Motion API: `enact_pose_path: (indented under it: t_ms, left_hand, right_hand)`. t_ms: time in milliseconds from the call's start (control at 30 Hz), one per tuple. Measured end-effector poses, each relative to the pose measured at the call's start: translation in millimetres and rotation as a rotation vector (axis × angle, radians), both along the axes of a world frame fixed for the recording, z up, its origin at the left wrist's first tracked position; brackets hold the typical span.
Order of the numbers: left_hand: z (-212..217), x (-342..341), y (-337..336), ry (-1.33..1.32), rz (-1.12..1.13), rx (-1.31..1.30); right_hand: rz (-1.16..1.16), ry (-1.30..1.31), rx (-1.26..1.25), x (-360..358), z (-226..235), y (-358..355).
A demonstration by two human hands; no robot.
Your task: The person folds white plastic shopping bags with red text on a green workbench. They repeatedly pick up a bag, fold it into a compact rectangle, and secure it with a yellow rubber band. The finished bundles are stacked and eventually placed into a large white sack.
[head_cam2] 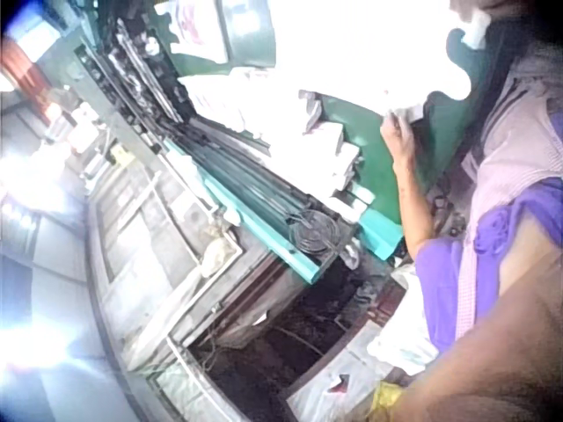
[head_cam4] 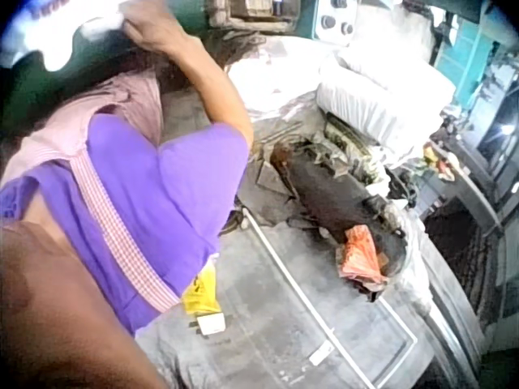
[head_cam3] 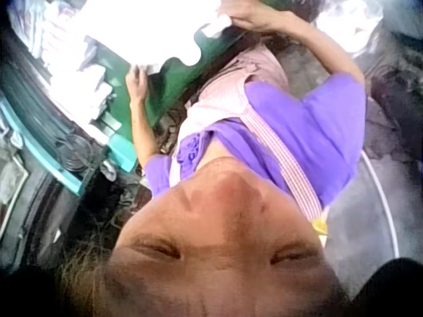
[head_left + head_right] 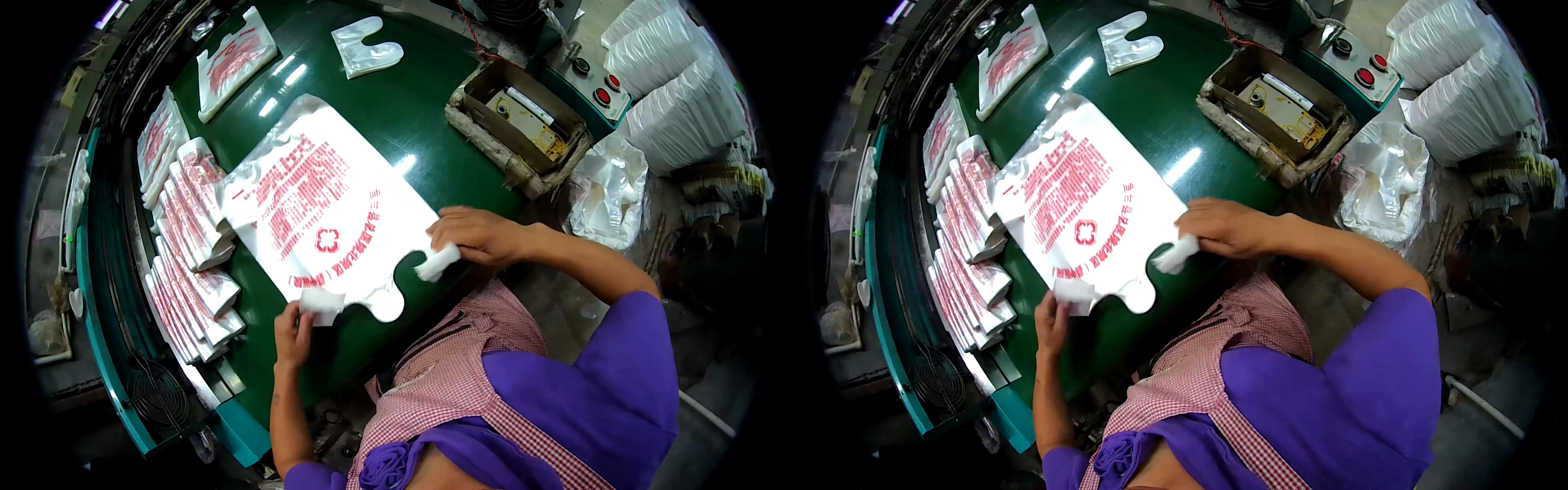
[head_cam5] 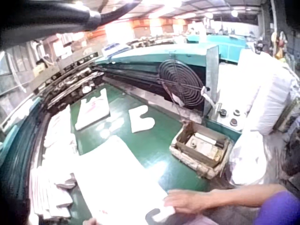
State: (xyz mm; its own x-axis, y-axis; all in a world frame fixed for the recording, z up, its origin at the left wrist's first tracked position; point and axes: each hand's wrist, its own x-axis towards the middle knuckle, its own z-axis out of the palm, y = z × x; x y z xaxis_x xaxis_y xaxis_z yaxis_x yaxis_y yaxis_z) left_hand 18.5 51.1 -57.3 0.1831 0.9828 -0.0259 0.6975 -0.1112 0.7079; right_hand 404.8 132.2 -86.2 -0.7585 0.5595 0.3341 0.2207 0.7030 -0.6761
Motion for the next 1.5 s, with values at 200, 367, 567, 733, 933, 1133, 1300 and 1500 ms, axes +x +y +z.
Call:
enact_pose_path:
  t_ms: [200,367,567,733,933,1133,1300,1500]
  left_hand:
    - [-19.7,58.3,72.7,0.395,-0.116,0.088]
    - [-25.4,56.3,40.8,0.349,-0.092,0.551]
    - [-19.2,81.3,-6.2,0.528,-0.34,0.327]
    - [5.9,71.1,49.4,0.312,-0.209,0.118]
    - [-6.9,53.9,99.4,0.366,0.055,0.08]
    - [3.8,76.1,35.5,0.653,-0.262,0.415]
    - [-13.5,61.9,58.5,0.539,-0.107,0.365]
    - [3.8,33.8,35.3,0.06,-0.262,0.045]
  right_hand:
    - [-0.136,0.284,-0.316,-107.3,4.9,53.2]
    - [-0.05,-0.294,-0.028,-125.7,-5.9,40.0]
    - [-0.175,-0.264,0.424,-123.2,-29.8,25.8]
    - [-0.147,-0.077,0.22,-107.5,7.5,40.9]
    - [-0.055,-0.287,0.281,-111.5,-10.5,27.5]
    - [-0.086,-0.134,0.302,-100.9,-8.7,18.6]
    - [-0.041,0.368,-0.727,-89.0,9.4,-39.6]
    - [-0.008,1.135,-1.457,-76.3,-1.6,23.1]
